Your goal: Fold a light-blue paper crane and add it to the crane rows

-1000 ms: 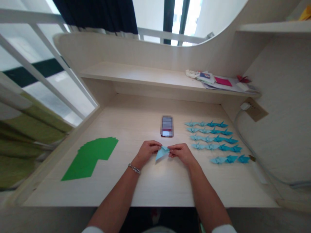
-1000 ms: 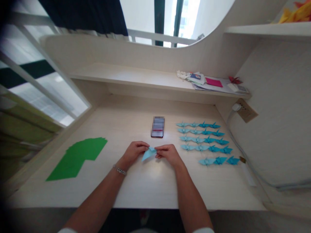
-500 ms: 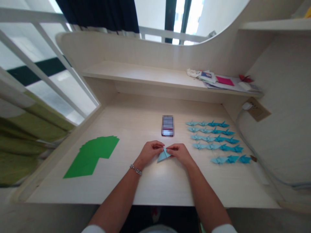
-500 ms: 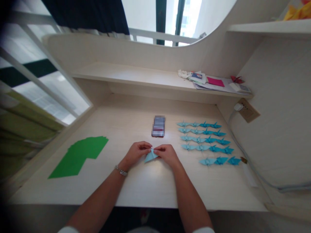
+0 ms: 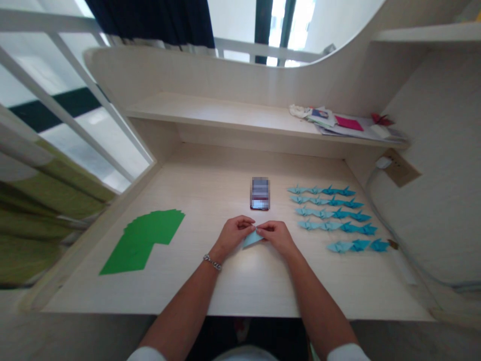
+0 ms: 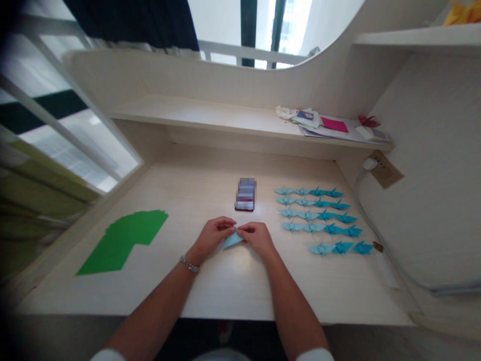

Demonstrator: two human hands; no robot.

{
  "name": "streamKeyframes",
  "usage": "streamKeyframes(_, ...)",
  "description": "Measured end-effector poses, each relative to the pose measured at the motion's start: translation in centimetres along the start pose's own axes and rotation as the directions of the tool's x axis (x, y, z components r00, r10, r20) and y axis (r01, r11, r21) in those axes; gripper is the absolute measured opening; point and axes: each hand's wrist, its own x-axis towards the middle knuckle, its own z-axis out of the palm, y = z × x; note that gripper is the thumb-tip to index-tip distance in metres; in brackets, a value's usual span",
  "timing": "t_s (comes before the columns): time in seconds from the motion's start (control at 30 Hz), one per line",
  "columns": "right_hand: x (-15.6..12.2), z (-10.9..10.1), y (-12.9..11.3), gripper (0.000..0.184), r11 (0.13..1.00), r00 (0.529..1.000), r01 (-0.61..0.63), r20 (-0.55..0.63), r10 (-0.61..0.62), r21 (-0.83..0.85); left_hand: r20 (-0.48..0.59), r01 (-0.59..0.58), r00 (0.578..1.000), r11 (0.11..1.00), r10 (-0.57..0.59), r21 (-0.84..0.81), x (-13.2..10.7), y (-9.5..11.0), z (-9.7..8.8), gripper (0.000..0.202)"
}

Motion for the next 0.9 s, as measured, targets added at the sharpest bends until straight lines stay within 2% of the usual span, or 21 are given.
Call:
streamKeyframes(0.4,0.03,0.05,0.33,0.033,1.0,1.0,-0.013,0.011,0.012,0.014,-0.048,0.051,0.998,0.998,-0.052,-0.02,-0.03,0.09,0.11,0.026)
streamKeyframes(0.9,0.05,0.38,-0.06,0.034,0.999,0.999,-0.03,0.019,0.03,-0.012,-0.054,0.028,0.998,0.998,-0.025,0.054,-0.02,0.04,0.01,0.025)
